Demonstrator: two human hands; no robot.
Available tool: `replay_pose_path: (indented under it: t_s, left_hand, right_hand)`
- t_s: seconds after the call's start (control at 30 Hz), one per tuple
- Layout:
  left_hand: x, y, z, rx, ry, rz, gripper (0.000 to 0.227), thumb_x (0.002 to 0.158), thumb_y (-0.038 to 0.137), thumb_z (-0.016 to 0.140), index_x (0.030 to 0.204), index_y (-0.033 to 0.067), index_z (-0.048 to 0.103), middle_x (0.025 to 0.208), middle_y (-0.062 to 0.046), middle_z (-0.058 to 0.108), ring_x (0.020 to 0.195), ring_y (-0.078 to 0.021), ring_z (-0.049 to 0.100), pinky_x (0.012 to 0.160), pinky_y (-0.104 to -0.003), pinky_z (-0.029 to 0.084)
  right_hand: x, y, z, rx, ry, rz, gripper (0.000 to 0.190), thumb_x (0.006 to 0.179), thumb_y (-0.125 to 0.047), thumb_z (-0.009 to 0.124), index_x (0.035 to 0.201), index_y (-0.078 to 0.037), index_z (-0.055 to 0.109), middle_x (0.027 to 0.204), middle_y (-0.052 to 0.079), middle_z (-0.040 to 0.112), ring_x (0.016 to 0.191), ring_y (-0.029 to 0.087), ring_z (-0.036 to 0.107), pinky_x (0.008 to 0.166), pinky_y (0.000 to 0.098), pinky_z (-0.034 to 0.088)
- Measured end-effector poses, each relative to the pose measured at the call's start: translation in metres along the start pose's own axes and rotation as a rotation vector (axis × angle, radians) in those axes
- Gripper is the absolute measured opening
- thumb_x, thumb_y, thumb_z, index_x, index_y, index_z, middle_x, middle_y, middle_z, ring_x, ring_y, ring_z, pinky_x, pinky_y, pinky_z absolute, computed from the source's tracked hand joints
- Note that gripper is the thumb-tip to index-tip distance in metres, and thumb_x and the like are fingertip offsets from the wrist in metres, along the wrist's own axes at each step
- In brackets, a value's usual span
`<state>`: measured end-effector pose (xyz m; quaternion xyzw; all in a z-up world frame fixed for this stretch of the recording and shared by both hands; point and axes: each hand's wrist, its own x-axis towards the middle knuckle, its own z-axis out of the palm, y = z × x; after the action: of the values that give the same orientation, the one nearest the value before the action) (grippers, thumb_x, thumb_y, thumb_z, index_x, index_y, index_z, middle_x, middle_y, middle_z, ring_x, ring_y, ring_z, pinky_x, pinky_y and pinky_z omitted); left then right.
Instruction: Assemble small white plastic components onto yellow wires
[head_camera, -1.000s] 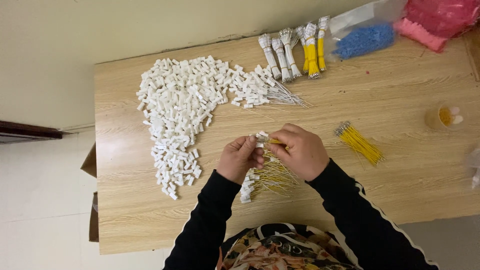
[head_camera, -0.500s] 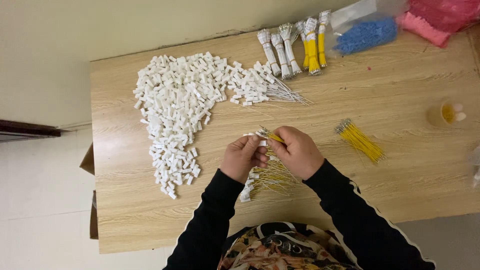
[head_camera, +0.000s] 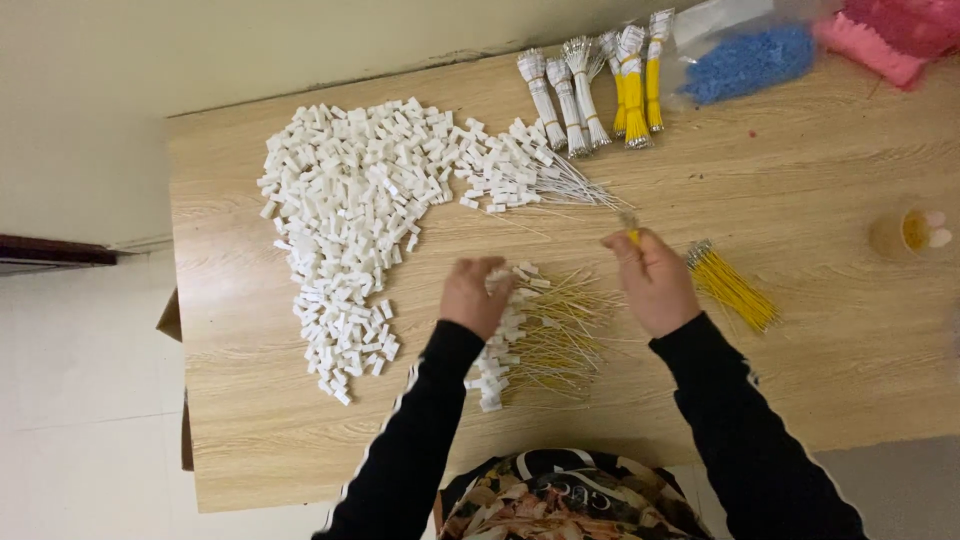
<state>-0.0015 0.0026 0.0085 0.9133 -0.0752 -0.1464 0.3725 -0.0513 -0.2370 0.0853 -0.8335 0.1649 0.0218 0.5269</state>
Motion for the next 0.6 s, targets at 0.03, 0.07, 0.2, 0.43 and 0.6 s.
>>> replay_pose_path:
  t_s: [0.03, 0.07, 0.2, 0.43, 0.6]
  left_hand:
    - [0.015, -0.009, 0.005, -0.001, -0.002, -0.001, 0.035, 0.084, 0.030, 0.069, 0.115, 0.0142, 0.068, 0.103, -0.013, 0.061, 0.094, -0.0364, 0.068, 0.078, -0.044, 0.058]
    - [0.031, -0.019, 0.010, 0.068, 0.103, 0.038, 0.034, 0.085, 0.028, 0.067, 0.117, 0.0164, 0.066, 0.106, -0.012, 0.058, 0.095, -0.0376, 0.067, 0.079, -0.045, 0.058]
    - [0.084, -0.030, 0.002, 0.231, 0.291, 0.162, 0.026, 0.090, 0.021, 0.060, 0.113, 0.0114, 0.066, 0.111, -0.015, 0.057, 0.098, -0.0393, 0.065, 0.083, -0.047, 0.057]
    - [0.121, -0.066, 0.005, 0.570, -0.012, 0.252, 0.022, 0.097, 0.021, 0.055, 0.119, 0.0173, 0.059, 0.112, -0.003, 0.057, 0.116, -0.0178, 0.055, 0.105, -0.033, 0.039]
    - [0.104, -0.083, 0.018, 0.512, 0.315, 0.388, 0.026, 0.083, 0.029, 0.068, 0.109, 0.0269, 0.067, 0.097, -0.004, 0.062, 0.092, -0.0275, 0.067, 0.082, -0.038, 0.056]
  right_hand:
    - [0.003, 0.002, -0.002, -0.001, -0.001, 0.003, 0.028, 0.105, -0.032, 0.048, 0.103, -0.010, 0.065, 0.060, 0.003, 0.051, 0.063, 0.017, 0.055, 0.066, 0.0333, 0.048]
    - [0.006, 0.003, -0.004, -0.004, 0.005, 0.012, 0.029, 0.105, -0.034, 0.047, 0.106, -0.011, 0.064, 0.062, 0.005, 0.053, 0.064, 0.018, 0.056, 0.066, 0.0341, 0.049]
    - [-0.006, -0.063, -0.001, 0.029, -0.059, 0.085, 0.036, 0.101, -0.039, 0.044, 0.110, -0.009, 0.061, 0.067, 0.011, 0.059, 0.065, 0.023, 0.059, 0.066, 0.0408, 0.051]
    - [0.010, -0.004, 0.020, 0.363, -0.097, 0.084, 0.016, 0.093, -0.015, 0.064, 0.091, 0.001, 0.065, 0.061, 0.003, 0.051, 0.047, 0.005, 0.046, 0.040, 0.0182, 0.042]
    - [0.011, -0.007, 0.032, 0.597, -0.125, 0.140, 0.010, 0.093, -0.010, 0.063, 0.091, -0.001, 0.061, 0.058, 0.006, 0.050, 0.036, 0.005, 0.041, 0.031, 0.0172, 0.033]
